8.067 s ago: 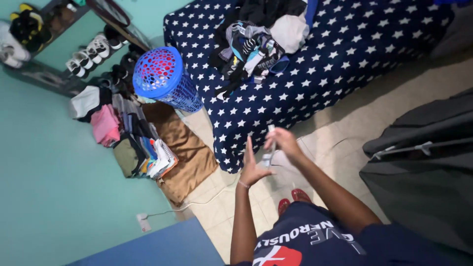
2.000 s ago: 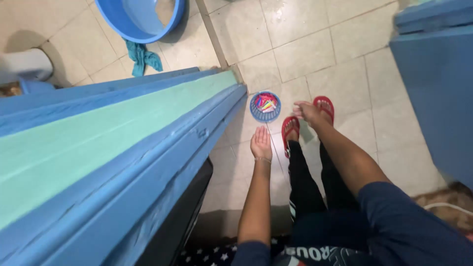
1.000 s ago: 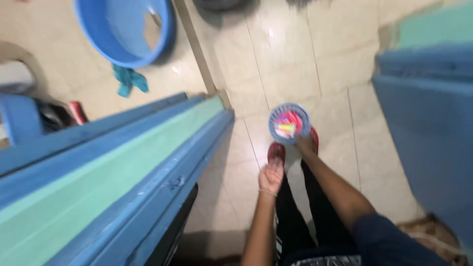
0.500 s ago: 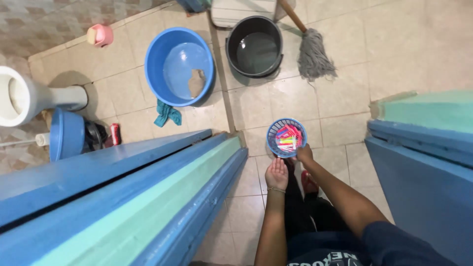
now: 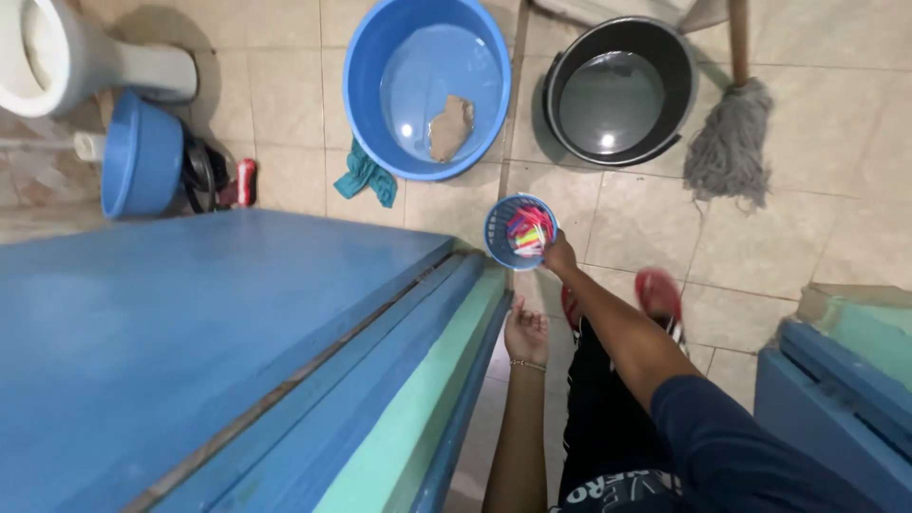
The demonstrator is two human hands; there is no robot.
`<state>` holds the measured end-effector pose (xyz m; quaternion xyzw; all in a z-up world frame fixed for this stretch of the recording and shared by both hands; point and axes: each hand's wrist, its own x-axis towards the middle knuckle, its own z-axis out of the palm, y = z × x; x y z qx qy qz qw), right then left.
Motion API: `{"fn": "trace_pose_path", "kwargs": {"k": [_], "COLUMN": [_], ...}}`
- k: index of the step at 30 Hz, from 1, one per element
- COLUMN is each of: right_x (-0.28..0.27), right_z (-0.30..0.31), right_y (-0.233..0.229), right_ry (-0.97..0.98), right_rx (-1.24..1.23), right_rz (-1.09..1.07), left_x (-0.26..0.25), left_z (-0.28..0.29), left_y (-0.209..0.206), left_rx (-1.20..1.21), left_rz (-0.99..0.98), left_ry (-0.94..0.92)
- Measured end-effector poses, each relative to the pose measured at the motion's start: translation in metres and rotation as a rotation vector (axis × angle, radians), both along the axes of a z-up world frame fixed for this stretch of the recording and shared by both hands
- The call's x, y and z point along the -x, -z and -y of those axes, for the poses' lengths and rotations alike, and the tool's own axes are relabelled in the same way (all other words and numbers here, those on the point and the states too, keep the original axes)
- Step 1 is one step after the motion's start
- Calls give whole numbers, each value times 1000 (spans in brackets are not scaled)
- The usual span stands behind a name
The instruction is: The person dips a mop into a bucket of water, wrings the mop head by hand, and then mops the floor in a narrow hallway and a small bathroom area, moving a rug aside to clean underneath it.
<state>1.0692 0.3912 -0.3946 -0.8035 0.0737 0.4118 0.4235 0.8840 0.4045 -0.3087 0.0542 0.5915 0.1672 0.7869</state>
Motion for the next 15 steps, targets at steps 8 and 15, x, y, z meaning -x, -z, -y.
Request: {"fn": "trace_pose_path", "kwargs": {"k": [8, 15], "right_x": [-15, -46], "right_z": [-111, -58], "right_y": [71, 67], "right_ry": [-290, -263], "right_rx": [-342, -440], "right_rz": [147, 144], "left_x": [-22, -37], "left_z": [-4, 58], "left_y": [0, 22], "left_rx": [-171, -88], "left_rz": [-64, -127], "left_ry": [-27, -241]}}
